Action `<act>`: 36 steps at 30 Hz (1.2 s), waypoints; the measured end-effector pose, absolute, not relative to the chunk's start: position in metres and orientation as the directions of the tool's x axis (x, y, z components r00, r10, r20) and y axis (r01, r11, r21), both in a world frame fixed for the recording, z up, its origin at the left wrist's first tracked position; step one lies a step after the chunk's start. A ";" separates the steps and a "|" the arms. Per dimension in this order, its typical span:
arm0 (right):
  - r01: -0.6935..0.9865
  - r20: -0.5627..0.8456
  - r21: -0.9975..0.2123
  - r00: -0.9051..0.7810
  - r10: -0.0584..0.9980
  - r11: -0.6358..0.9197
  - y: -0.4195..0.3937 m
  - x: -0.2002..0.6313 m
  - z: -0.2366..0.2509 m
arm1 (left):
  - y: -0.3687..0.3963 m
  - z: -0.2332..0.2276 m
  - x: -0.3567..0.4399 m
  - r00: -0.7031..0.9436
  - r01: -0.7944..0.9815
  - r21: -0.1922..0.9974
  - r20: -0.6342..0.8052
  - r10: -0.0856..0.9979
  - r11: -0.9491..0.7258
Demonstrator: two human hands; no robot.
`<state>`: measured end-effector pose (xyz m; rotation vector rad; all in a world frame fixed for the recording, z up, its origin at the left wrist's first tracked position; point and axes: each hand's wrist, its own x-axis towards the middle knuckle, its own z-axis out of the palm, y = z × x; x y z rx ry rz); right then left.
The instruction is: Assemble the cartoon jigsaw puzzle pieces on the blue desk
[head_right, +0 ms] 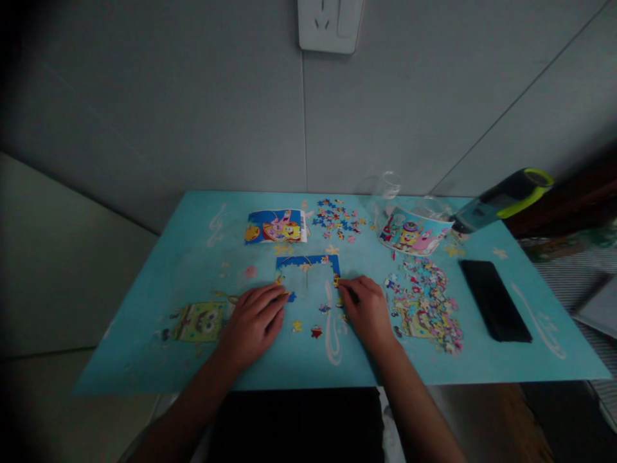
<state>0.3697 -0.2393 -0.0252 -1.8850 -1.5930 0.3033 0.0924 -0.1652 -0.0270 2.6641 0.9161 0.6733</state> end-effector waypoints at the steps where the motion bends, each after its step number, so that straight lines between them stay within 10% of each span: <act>1: 0.795 0.224 -0.605 0.235 0.946 -0.054 -0.239 0.370 -0.025 | -0.165 -0.027 0.092 0.697 0.517 0.370 0.342 0.631 -0.772; 36: 0.781 0.188 -0.622 0.219 0.957 -0.056 -0.232 0.372 -0.026 | -0.166 -0.024 0.093 0.695 0.509 0.375 0.352 0.627 -0.775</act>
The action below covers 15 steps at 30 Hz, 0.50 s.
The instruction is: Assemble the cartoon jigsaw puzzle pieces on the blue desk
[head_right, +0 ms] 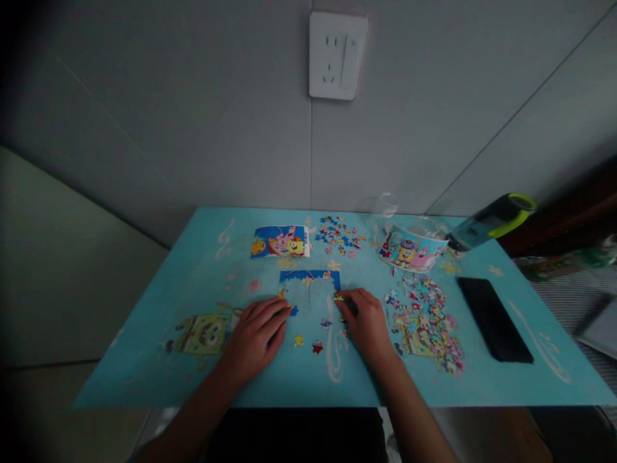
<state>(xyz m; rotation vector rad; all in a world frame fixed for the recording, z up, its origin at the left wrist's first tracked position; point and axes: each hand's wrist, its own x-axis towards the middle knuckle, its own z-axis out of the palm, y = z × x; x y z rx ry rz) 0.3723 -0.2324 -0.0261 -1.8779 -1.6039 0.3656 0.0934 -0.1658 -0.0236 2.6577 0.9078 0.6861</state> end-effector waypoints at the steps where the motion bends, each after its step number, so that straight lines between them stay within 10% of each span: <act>1: 0.781 0.190 -0.621 0.221 0.957 -0.057 -0.232 0.373 -0.027 | -0.166 -0.024 0.093 0.695 0.508 0.373 0.356 0.625 -0.776; 15: 0.712 0.187 -0.697 0.299 0.936 -0.088 -0.238 0.376 -0.033 | -0.167 -0.025 0.093 0.680 0.505 0.365 0.389 0.621 -0.782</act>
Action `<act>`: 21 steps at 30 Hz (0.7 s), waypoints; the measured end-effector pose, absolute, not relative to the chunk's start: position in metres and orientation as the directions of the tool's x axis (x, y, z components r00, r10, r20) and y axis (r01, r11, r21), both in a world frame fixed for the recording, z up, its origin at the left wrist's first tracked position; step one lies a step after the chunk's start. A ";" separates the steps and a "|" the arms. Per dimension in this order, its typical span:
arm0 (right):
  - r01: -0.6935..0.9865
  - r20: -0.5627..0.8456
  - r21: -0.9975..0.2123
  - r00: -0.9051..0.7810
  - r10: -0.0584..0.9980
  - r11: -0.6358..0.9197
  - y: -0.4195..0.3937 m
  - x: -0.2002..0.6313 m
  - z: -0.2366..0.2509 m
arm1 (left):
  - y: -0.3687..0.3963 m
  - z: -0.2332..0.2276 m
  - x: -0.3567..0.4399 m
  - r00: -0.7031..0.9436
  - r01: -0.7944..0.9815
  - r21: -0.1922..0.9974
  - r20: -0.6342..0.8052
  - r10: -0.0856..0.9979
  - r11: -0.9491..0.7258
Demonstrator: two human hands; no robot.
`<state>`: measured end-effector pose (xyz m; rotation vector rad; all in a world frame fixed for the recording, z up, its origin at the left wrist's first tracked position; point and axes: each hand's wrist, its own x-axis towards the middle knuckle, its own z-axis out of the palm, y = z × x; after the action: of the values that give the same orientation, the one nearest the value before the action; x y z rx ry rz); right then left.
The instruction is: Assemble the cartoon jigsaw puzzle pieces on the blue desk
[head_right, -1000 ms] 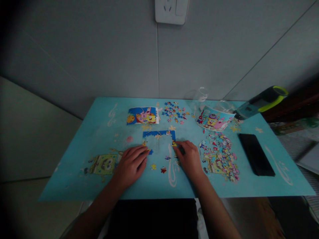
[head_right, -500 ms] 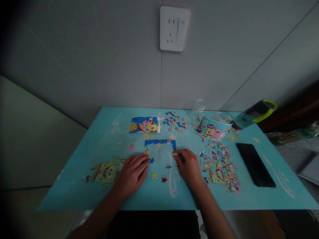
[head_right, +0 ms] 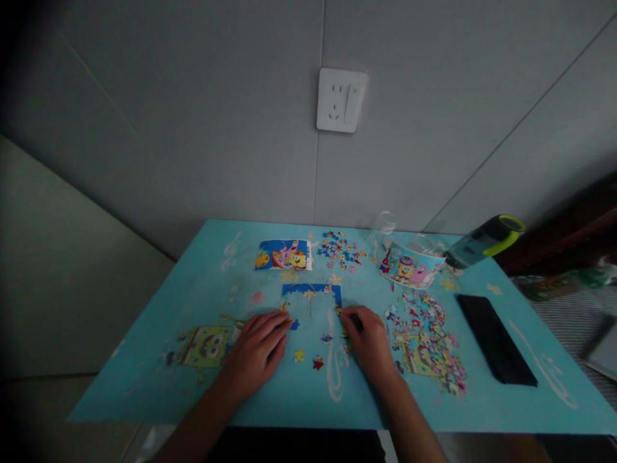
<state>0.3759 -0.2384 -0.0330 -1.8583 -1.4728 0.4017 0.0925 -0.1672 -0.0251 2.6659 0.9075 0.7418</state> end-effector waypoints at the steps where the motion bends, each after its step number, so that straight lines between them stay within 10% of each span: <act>1: 0.696 0.182 -0.711 0.318 0.930 -0.099 -0.240 0.377 -0.032 | -0.167 -0.025 0.092 0.683 0.502 0.363 0.391 0.617 -0.785; 21: 0.806 0.150 -0.545 0.365 0.919 -0.231 -0.245 0.383 -0.020 | -0.164 -0.044 0.071 0.645 0.578 0.339 0.369 0.670 -0.743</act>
<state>0.3829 -0.2449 -0.0200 -2.0879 -1.4884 0.2723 0.0709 -0.1639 -0.0444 2.6727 1.0249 0.7145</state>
